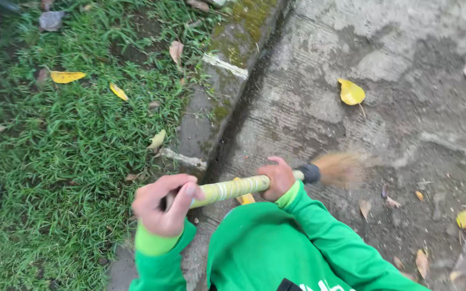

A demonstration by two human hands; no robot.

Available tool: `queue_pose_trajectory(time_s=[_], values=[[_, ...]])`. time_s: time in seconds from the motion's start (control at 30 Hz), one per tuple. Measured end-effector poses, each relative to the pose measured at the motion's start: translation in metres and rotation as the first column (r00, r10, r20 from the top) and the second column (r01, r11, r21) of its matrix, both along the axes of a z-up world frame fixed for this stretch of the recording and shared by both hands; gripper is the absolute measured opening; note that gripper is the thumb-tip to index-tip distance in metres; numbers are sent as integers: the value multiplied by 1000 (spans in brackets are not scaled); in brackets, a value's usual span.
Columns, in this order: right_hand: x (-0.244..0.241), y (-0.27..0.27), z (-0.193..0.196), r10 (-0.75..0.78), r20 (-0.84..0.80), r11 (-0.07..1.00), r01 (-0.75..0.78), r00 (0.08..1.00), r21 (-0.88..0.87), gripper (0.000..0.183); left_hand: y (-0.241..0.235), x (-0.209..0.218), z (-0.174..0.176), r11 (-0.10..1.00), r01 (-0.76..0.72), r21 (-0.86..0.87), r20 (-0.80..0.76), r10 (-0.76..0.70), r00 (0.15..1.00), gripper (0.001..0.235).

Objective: The person sweeps fallen leaves and dirt along a concrete path using a broom.

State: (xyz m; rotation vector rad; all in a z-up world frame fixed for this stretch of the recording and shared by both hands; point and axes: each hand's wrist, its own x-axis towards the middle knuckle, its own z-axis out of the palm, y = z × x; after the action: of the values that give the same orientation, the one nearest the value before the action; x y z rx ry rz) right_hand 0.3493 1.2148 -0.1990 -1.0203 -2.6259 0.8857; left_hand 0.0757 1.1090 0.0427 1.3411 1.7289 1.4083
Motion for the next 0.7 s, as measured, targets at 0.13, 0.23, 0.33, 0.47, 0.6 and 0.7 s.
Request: queue_pose_trajectory(time_s=[0.13, 0.23, 0.33, 0.47, 0.6, 0.7], values=[[-21, 21, 13, 16, -305, 1000, -18, 952, -6, 22, 25, 25, 57, 833, 504, 228, -355, -411, 840, 13], [9, 32, -29, -66, -372, 998, 63, 926, -20, 28, 52, 87, 13, 649, 735, 194, -548, -550, 630, 19], [77, 50, -76, -59, -178, 998, 53, 982, -36, 37, 73, 115, -76, 854, 508, 110, -97, -500, 861, 11], [143, 35, -69, -152, 198, 979, 175, 968, -106, 21, 63, 126, -149, 974, 114, -194, 300, -52, 952, 9], [119, 43, 4, -124, 84, 988, 131, 989, -84, 19, 69, 113, -77, 966, -201, -161, 457, 253, 853, 9], [85, 94, 34, 78, -304, 996, -87, 949, -18, 22, 68, 125, 31, 998, -55, -18, -101, 53, 993, 10]])
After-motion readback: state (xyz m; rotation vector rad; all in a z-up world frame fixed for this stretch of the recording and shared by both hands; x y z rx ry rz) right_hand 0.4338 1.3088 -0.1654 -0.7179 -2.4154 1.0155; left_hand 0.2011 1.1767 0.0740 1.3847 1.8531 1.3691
